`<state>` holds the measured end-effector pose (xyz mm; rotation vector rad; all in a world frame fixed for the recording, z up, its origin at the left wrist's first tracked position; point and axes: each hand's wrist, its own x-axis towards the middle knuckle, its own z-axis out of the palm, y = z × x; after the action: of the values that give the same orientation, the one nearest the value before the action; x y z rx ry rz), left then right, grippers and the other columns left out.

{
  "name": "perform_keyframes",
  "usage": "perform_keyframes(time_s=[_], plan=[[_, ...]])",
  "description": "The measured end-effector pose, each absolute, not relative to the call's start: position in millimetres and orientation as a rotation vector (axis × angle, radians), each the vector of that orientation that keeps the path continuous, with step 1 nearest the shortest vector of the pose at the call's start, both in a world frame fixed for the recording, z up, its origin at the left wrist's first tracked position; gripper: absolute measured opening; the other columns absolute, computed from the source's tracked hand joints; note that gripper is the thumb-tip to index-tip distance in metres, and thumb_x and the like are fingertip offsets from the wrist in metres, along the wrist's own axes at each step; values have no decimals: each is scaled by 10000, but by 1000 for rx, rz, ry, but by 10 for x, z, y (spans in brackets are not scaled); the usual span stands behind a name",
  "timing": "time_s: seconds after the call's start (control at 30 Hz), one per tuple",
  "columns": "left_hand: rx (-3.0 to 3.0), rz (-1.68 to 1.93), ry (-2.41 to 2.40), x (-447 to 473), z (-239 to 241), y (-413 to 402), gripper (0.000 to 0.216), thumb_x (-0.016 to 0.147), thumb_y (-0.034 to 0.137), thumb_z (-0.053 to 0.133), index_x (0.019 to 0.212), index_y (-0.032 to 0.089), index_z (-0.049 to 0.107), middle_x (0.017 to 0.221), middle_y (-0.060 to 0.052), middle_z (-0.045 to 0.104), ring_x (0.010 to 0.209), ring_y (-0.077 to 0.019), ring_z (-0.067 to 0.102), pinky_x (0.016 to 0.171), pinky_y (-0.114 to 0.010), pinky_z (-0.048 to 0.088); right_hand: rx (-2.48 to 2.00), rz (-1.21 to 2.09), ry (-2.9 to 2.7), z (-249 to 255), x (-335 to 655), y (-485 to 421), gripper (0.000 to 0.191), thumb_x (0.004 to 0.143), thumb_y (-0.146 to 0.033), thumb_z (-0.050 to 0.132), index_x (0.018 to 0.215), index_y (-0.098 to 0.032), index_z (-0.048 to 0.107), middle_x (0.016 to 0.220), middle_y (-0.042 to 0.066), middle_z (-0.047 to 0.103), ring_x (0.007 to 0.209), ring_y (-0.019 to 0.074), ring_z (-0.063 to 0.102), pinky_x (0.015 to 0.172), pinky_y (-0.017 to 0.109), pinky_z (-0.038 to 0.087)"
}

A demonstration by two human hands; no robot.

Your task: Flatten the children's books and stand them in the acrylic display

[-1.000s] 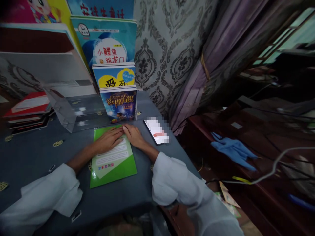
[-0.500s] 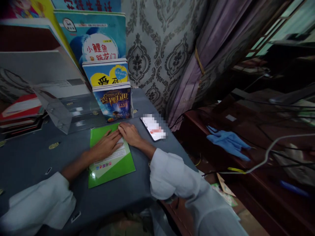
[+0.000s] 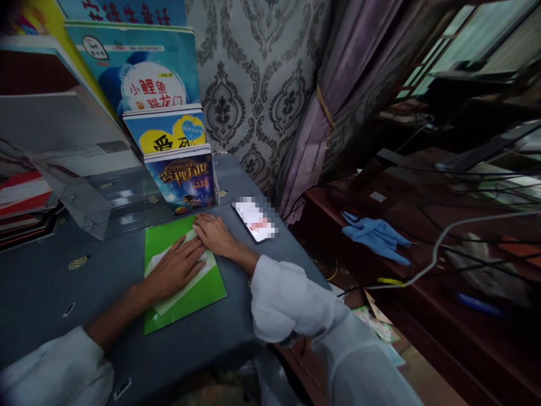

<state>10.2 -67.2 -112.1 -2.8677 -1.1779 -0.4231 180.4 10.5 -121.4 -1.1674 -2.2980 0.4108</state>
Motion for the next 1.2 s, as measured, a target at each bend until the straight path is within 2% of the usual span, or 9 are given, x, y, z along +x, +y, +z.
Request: perform_keyframes(time_s=[0.13,0.3,0.47,0.6,0.8,0.93,1.1,1.2], plan=[[-2877,-416,-1169,112,-1107,-663,369,1064,358,363,1289,161,578,1362,-128,634,1339,-252,535,1193,-528,330,-1146,389,-2286,-1170,1785,2,330,1048,-235,416,1195,-119,687,1332,170,669,1344,277,537,1095,479,426],[-2876,-458,-1154,103,-1087,-675,304,1054,277,380,1231,170,604,1254,-108,686,1280,-242,577,1177,-522,358,-1083,357,-2297,-1177,1827,-211,334,1052,-234,395,1159,-135,695,1219,158,723,1228,261,628,1038,458,482],[-2903,-500,-1117,90,-1075,-680,290,1040,233,403,1231,168,612,1238,-114,691,1264,-240,587,1173,-517,370,-1012,400,-2264,-1226,1922,-395,351,1056,-249,387,1279,-140,634,1289,164,689,1294,261,588,1073,470,471],[-2945,-486,-1152,78,-1054,-681,291,1040,271,422,1238,186,618,1278,-111,675,1259,-243,587,1172,-532,362,-996,471,-2223,-1197,1962,-412,364,1063,-290,387,1295,-137,622,1292,155,689,1287,248,595,1089,443,466],[-3077,-385,-985,53,-1020,-684,387,1030,420,468,1353,239,581,1431,-102,584,1390,-278,467,1210,-605,231,-989,570,-2163,-1132,2009,-334,378,1073,-302,354,1273,-144,634,1237,139,715,1183,226,651,1031,404,507],[-3081,-383,-970,69,-1021,-698,360,1035,405,458,1325,248,602,1409,-86,597,1384,-259,469,1233,-584,187,-985,526,-2225,-1142,2014,-322,381,1073,-304,358,1274,-137,634,1255,146,705,1197,233,639,1043,418,495],[-3000,-361,-976,116,-1030,-734,330,1051,342,406,1259,205,624,1280,-107,650,1285,-256,553,1201,-579,287,-982,496,-2261,-1140,2006,-324,360,1067,-281,378,1245,-129,652,1249,154,708,1220,239,629,1063,431,482],[-2986,-346,-958,133,-1039,-758,327,1049,319,411,1285,192,599,1282,-115,653,1271,-261,572,1184,-569,325,-967,496,-2273,-1119,2012,-326,348,1064,-270,387,1226,-132,663,1236,146,716,1226,237,626,1065,420,482]])
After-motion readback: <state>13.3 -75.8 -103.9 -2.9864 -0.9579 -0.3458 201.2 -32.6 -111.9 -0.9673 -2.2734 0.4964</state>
